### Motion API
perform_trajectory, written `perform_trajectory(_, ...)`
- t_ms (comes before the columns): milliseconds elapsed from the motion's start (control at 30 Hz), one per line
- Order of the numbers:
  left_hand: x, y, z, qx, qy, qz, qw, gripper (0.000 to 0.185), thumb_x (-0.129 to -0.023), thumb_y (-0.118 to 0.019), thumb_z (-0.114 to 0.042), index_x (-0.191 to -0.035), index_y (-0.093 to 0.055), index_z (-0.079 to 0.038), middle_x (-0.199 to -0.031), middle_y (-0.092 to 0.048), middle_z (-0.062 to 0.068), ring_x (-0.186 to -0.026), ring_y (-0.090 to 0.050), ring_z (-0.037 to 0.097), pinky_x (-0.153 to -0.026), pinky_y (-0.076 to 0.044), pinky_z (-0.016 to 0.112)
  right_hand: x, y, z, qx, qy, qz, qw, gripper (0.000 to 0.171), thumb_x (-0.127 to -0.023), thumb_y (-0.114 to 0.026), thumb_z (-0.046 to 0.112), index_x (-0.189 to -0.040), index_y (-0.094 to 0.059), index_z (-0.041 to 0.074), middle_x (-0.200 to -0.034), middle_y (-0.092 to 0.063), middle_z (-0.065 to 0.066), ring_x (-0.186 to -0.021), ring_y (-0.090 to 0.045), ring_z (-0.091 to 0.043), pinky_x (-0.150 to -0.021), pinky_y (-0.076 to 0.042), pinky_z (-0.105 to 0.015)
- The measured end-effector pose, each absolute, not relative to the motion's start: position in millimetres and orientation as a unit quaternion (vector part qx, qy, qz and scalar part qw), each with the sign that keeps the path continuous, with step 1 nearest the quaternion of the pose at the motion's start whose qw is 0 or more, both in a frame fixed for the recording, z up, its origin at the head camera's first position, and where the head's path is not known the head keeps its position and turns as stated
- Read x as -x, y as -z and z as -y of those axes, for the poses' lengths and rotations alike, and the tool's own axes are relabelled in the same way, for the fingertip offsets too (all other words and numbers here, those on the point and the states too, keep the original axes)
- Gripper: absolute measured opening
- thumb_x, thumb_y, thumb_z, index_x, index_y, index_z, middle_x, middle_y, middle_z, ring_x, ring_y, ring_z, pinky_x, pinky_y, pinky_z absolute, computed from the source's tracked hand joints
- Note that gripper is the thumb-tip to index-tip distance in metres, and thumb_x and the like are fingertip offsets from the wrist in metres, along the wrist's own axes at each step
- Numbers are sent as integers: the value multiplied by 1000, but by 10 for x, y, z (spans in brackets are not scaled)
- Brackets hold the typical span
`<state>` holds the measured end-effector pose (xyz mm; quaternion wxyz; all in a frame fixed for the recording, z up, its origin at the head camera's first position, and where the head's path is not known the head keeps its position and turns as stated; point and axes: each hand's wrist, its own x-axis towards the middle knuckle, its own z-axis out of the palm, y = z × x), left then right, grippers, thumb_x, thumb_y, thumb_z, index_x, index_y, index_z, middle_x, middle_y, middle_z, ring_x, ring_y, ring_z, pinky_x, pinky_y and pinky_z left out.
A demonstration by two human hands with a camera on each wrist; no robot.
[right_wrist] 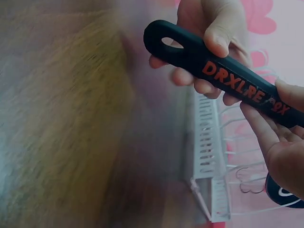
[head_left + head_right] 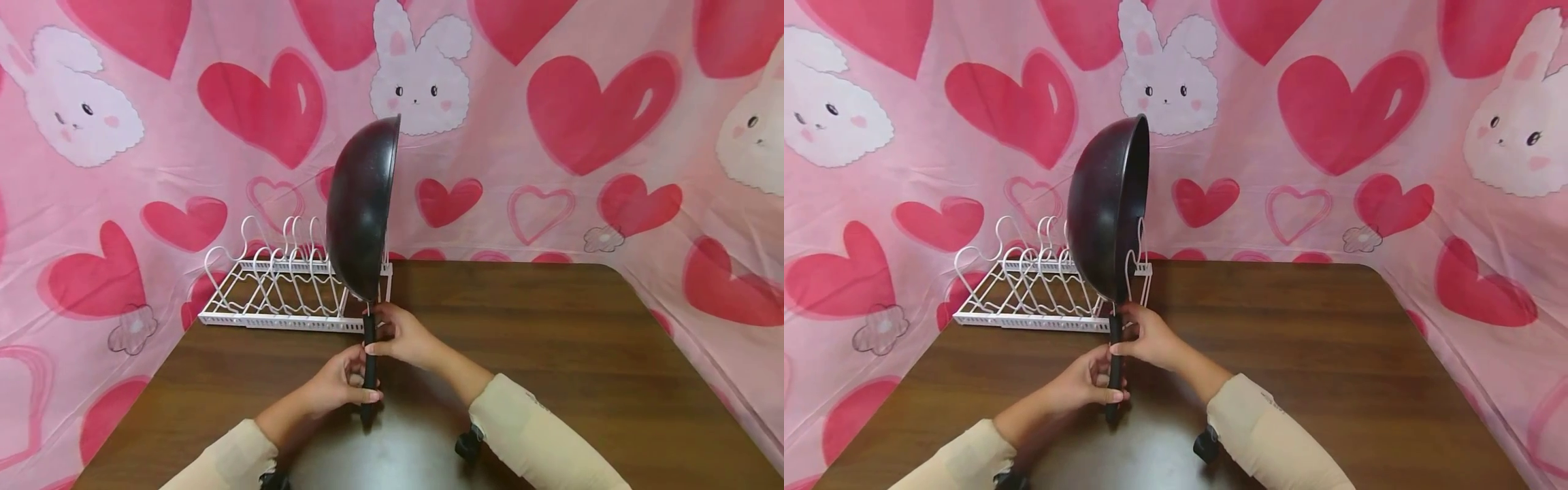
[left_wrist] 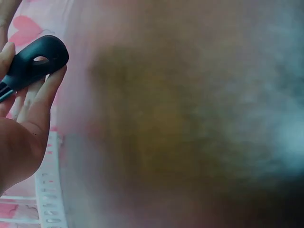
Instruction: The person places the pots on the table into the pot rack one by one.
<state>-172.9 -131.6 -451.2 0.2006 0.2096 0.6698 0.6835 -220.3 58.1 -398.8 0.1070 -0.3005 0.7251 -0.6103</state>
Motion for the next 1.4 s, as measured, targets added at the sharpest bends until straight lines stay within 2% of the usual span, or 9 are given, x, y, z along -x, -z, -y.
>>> perform_trajectory(167,1684,4536,1310,-198,-662,-700,181,53,-76,-77,10,-115,-42,17,-91,-64,18,-82,-64,22,-70,-55,30,2187,4040,-566,293,606,-729,122,52,-79,-75,-7,-125,-50,-8,-110,-62,-23,-92,-66,-26,-77,-56,-30)
perform_trajectory(400,1681,4516,1283,-205,-652,-706,186,53,-75,-78,10,-114,-43,16,-89,-64,18,-79,-64,22,-67,-55,29,2158,4046,-601,295,615,-721,125,53,-79,-74,-10,-125,-48,-10,-111,-60,-25,-95,-65,-31,-78,-56,-33)
perform_trajectory(567,1643,4519,1285,-191,-670,-685,213,51,-75,-77,11,-112,-43,15,-87,-63,13,-74,-64,20,-62,-55,29,2135,4073,-618,279,629,-709,155,54,-80,-72,-10,-127,-46,-12,-108,-60,-26,-94,-66,-27,-75,-57,-32)
perform_trajectory(800,1578,4560,1286,-163,-697,-648,260,46,-75,-75,14,-108,-44,12,-85,-61,10,-70,-65,17,-59,-57,30,2118,4182,-629,246,661,-676,214,52,-81,-69,-13,-124,-40,-16,-100,-60,-16,-85,-63,-18,-71,-59,-37)
perform_trajectory(933,1546,4564,1281,-148,-700,-638,283,45,-76,-75,13,-109,-44,12,-85,-61,12,-70,-68,19,-59,-58,33,2115,4231,-642,246,659,-671,233,58,-82,-68,-12,-129,-34,-19,-106,-58,-27,-83,-63,-16,-71,-59,-39)
perform_trajectory(1100,1549,4546,1277,-159,-677,-662,280,44,-76,-78,9,-108,-47,8,-83,-64,12,-70,-68,20,-57,-57,32,2118,4239,-664,256,645,-681,234,60,-84,-68,-11,-132,-33,-19,-114,-54,-38,-84,-65,-17,-71,-59,-39)
perform_trajectory(1267,1575,4528,1274,-159,-657,-682,280,46,-75,-80,6,-109,-48,9,-84,-65,12,-71,-68,21,-57,-58,36,2119,4224,-683,261,622,-704,220,60,-84,-69,-8,-133,-36,-19,-113,-58,-34,-84,-67,-20,-70,-59,-37)
perform_trajectory(1400,1596,4504,1279,-156,-639,-701,277,41,-76,-80,4,-107,-53,10,-84,-65,11,-70,-69,20,-56,-58,38,2116,4233,-722,259,612,-718,207,58,-85,-71,-4,-132,-40,-17,-110,-61,-27,-82,-68,-23,-71,-59,-43)
